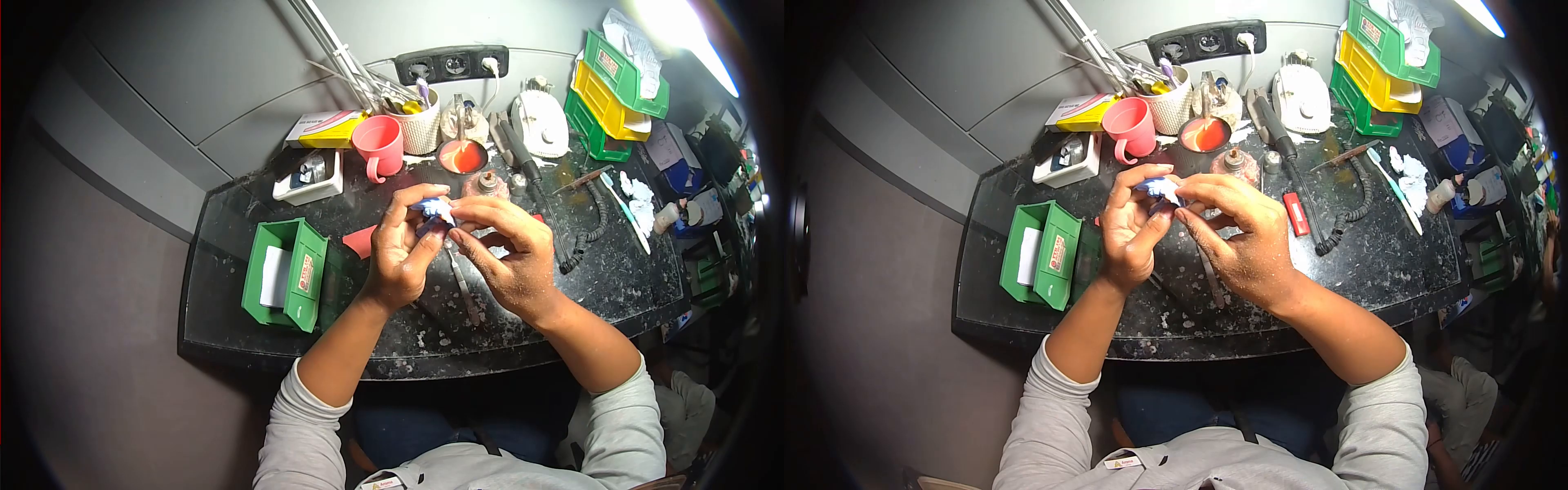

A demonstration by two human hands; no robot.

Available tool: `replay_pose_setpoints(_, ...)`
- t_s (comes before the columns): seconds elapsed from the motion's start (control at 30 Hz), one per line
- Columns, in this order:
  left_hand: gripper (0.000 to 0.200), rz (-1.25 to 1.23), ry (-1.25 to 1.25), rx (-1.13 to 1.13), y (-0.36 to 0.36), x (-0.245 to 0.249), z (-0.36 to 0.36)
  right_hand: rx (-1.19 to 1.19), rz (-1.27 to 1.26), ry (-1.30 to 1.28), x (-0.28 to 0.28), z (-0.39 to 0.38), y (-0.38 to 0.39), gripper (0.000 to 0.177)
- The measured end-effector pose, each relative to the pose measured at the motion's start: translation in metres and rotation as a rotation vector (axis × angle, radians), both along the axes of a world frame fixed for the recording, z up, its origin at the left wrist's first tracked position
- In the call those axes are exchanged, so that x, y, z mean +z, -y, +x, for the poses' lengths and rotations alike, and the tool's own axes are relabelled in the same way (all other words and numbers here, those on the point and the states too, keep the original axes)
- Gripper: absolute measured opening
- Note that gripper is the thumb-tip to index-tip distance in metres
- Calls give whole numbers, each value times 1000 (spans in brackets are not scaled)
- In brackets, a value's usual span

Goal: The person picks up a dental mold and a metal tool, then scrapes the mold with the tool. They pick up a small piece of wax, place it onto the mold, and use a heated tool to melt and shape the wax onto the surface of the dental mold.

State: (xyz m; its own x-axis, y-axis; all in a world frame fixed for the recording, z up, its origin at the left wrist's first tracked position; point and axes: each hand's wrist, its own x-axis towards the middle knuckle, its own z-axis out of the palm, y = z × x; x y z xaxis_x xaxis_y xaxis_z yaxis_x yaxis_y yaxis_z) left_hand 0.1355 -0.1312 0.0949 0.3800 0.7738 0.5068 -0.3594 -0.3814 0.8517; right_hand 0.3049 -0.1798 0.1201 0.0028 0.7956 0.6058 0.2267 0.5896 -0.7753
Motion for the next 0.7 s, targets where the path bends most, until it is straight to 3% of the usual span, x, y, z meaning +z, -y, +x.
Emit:
replay_pose_setpoints(0.43, 45, 89, -60, 64, 1, -5, 6, -92, -9, 10, 1, 0, 0, 24)
replay_pose_setpoints(0.6, 44, 281, -231, 236, 0, -10, 6, -135, 30, 79, -3, 1, -1, 23)
replay_pose_setpoints(0.7, 46, 224, -250, 251, 3, -8, 7, -151, 82, 113, -5, 2, -2, 22)
